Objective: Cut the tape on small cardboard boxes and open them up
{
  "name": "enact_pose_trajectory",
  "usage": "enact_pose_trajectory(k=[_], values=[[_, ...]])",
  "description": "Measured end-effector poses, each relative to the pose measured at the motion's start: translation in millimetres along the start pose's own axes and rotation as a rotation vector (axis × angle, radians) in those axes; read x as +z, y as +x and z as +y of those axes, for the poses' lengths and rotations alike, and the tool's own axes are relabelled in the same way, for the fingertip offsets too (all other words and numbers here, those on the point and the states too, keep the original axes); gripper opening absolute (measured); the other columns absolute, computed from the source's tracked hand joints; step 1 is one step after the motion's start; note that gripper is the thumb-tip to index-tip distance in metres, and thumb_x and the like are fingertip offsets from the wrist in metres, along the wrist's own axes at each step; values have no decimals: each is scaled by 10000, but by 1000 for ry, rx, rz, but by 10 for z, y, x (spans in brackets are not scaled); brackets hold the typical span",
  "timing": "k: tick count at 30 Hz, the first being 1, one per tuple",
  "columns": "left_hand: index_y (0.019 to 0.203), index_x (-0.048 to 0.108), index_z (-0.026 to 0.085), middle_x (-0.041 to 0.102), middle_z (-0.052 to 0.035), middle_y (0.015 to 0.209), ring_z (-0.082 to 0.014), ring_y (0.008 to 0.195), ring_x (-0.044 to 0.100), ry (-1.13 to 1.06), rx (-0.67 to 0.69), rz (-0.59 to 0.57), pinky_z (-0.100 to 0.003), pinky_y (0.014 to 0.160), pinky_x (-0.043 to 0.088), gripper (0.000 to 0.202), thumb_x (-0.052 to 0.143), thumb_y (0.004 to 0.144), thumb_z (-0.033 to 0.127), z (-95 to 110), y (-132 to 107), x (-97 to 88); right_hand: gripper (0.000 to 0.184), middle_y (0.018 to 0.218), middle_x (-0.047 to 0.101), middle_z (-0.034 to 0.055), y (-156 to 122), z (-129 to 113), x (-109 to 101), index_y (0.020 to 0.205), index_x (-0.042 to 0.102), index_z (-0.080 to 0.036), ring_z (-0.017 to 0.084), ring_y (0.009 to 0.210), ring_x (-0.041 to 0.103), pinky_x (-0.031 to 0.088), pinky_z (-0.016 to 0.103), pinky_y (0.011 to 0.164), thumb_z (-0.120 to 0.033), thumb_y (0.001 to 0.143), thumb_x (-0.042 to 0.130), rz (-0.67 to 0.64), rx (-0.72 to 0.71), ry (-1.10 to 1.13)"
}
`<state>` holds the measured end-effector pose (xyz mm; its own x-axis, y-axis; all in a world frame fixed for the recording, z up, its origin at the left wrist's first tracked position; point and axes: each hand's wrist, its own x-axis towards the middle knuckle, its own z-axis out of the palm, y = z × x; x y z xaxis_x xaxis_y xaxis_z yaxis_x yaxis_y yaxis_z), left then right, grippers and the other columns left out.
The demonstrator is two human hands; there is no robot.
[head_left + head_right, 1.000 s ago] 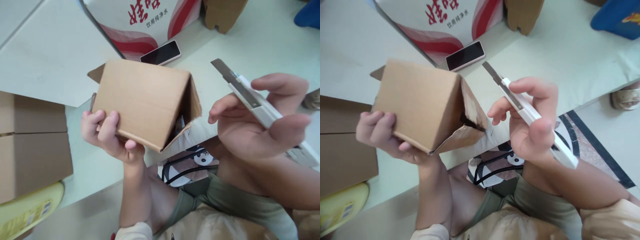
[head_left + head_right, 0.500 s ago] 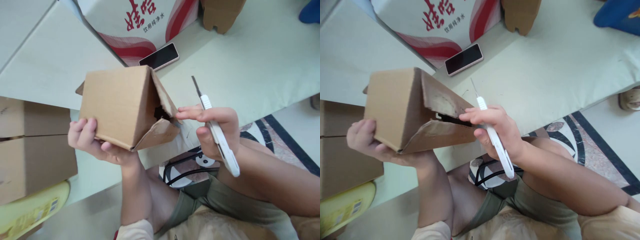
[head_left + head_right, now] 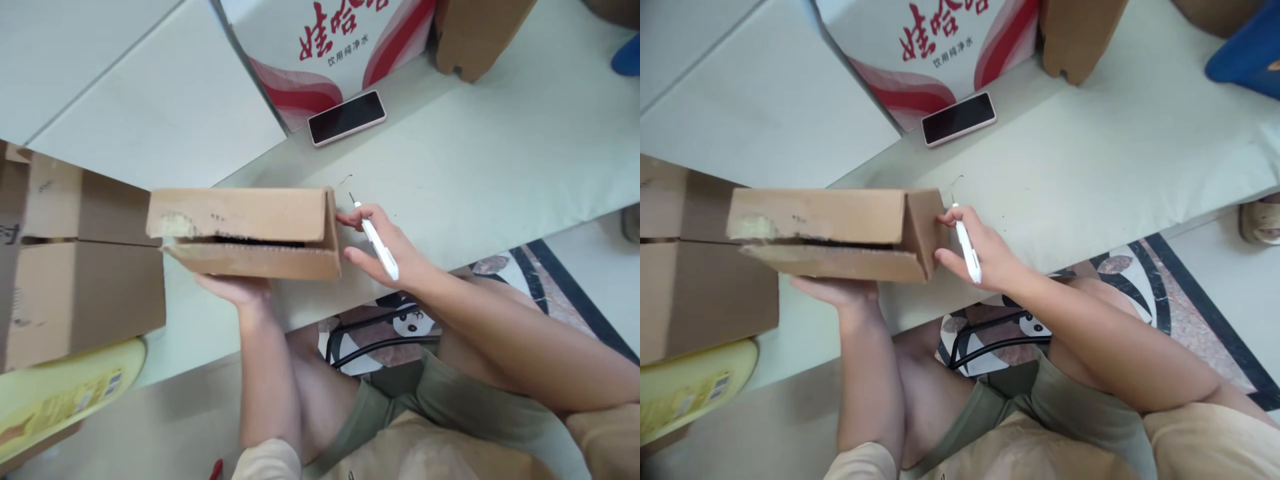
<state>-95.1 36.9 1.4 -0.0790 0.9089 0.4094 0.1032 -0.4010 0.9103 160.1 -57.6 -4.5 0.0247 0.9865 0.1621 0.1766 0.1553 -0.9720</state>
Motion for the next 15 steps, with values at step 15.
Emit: enact_pose_trajectory(k=[15], values=[[1171, 726, 324, 766, -65, 1150, -308, 1255, 677, -131, -200, -78, -403, 1022, 576, 822, 574, 678, 964, -56, -157, 109, 797, 1052, 566, 23, 111, 115, -61, 1192, 390, -352, 253, 974, 662, 606, 400, 730, -772, 663, 814, 363, -98, -5]])
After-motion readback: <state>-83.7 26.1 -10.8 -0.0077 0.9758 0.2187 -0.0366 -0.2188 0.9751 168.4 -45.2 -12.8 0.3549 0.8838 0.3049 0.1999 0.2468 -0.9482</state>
